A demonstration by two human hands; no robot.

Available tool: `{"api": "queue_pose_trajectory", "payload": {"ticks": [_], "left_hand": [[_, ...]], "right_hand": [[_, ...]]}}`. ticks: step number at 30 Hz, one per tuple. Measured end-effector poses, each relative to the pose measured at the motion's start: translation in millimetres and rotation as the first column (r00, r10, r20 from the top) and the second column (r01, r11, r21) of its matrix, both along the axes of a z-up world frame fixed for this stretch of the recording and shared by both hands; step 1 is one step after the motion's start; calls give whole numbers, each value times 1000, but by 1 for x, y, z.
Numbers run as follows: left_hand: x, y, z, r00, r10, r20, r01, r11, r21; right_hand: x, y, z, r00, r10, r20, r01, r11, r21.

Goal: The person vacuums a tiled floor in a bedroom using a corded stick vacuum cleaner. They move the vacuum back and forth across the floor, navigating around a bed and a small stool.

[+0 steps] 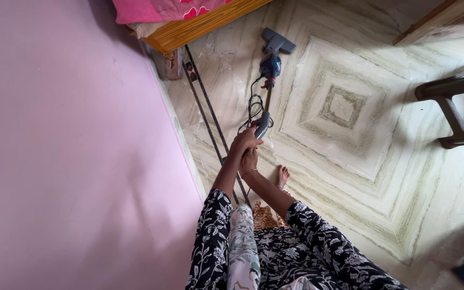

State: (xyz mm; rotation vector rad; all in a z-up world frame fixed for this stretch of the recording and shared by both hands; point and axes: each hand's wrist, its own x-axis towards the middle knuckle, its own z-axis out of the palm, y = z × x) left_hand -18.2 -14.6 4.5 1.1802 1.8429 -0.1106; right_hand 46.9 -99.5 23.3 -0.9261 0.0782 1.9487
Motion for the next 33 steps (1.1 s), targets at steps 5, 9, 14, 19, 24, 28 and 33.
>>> {"api": "queue_pose_trajectory", "payload": {"ticks": [5,9,14,19,24,28,33], "left_hand": [[10,68,4,999,8,-41,-7,1000,21],[19,101,11,984,168,52,-174,975,140],[55,97,6,973,204,111,-220,963,153],[86,50,-3,977,197,85,-208,966,151],[103,-51,-14,691,480,541,-619,779,101],[126,-138,-16,359,528,770,-820,573,-11],[174,-223,-15,-53,472,880,-880,394,-264]], "right_hand": [[10,79,-1,995,49,-86,-49,999,11],[22,129,2,995,94,-38,-94,995,17],[58,135,-10,992,128,17,-128,991,35],[91,87,-17,990,126,70,-125,992,-18],[122,13,-14,937,294,191,-296,955,-18],[155,-52,-5,720,522,458,-578,816,-23],[210,-125,11,292,650,702,-855,506,-112]]}}
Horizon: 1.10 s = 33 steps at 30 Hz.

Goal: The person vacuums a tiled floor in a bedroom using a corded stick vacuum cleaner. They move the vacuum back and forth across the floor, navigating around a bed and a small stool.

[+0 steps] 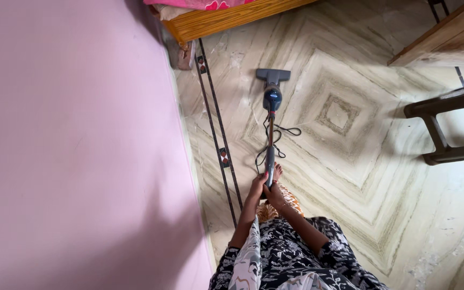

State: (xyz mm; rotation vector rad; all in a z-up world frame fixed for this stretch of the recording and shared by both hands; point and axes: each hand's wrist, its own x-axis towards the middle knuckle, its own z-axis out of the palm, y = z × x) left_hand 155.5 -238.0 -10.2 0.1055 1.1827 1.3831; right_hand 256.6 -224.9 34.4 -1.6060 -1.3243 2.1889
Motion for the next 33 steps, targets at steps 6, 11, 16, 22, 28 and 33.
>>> {"api": "queue_pose_trajectory", "payload": {"ticks": [6,11,16,22,28,33], "left_hand": [[56,-49,30,991,-45,-127,41,999,-33],[86,-33,51,997,-73,-40,74,997,12],[105,2,54,996,36,82,-27,995,-100],[91,76,43,999,0,51,7,992,-127],[35,153,27,999,25,40,-22,996,-88],[-25,229,20,989,129,-71,-140,972,-189]], "right_hand": [[68,-39,20,999,-13,-35,15,999,44],[107,-21,43,998,-28,-54,28,1000,-4],[110,22,50,1000,-22,22,20,998,52],[94,105,45,998,33,56,-38,995,91],[37,192,9,991,122,48,-126,986,105],[-33,263,-11,975,206,79,-213,972,103]]}}
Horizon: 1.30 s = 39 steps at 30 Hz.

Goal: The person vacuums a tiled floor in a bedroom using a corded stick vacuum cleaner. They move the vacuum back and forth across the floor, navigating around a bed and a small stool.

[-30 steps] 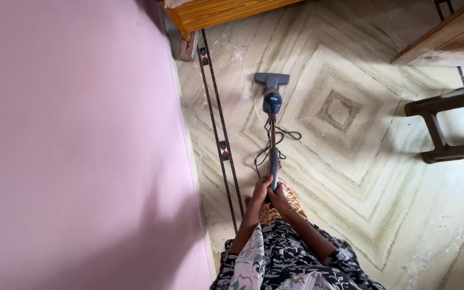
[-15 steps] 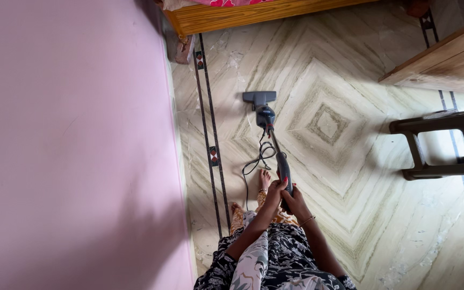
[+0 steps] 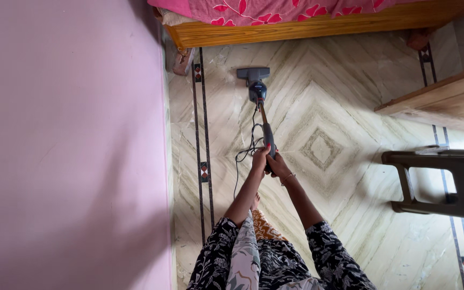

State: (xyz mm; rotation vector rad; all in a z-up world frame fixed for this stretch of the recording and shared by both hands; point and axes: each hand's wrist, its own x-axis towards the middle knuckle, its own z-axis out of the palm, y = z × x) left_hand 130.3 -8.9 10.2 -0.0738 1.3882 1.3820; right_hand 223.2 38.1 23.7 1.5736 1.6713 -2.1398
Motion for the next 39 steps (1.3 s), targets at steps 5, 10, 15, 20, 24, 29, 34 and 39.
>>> {"api": "queue_pose_trajectory", "payload": {"ticks": [5,10,15,20,24,29,34,39], "left_hand": [[-63,78,7,989,143,47,-147,985,93],[-102,117,20,892,-120,-435,46,983,-176],[-107,121,23,885,-33,-464,-47,986,-160],[-65,72,9,770,-80,-633,11,994,-112],[0,0,12,905,63,-422,-82,996,-28],[83,-82,28,907,-48,-418,12,996,-88],[134,-149,51,973,-41,-226,40,999,-12],[173,-188,63,993,60,99,-74,986,151]], "right_hand": [[-73,73,3,999,47,2,-47,999,12],[-105,104,6,997,54,-56,-60,990,-128],[-119,111,14,974,50,-220,-99,971,-216],[-82,65,9,961,14,-275,-93,957,-275],[-18,-2,12,996,6,-88,-23,981,-193],[73,-75,43,994,99,-49,-104,987,-119],[141,-130,71,983,178,39,-173,979,-105],[180,-151,92,959,270,82,-260,959,-108]]}}
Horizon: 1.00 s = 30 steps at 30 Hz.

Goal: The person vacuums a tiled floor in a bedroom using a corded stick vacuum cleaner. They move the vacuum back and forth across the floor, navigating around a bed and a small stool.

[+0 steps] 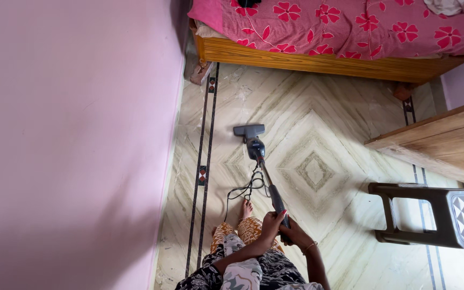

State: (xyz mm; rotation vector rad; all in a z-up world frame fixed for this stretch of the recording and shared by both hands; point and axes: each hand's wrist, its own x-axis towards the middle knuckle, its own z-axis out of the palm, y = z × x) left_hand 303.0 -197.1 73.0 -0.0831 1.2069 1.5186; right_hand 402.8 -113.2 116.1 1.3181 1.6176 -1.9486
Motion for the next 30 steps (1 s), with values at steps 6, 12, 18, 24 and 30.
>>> {"api": "queue_pose_trajectory", "payload": {"ticks": [6,12,18,24,30], "left_hand": [[13,-1,2,999,-20,38,17,996,84],[-18,32,-6,975,208,80,-215,972,94],[-84,83,-21,952,301,-52,-304,951,-58],[-184,140,-37,862,99,-498,-213,961,-178],[-266,185,-40,705,-109,-701,-162,937,-309]], "right_hand": [[9,12,16,989,145,-13,-145,989,32],[-42,50,-9,949,310,-59,-307,950,51],[-115,100,-32,938,339,-68,-334,940,76],[-204,138,-55,978,142,-151,-148,989,-26],[-281,175,-68,977,33,-208,-72,980,-184]]}}
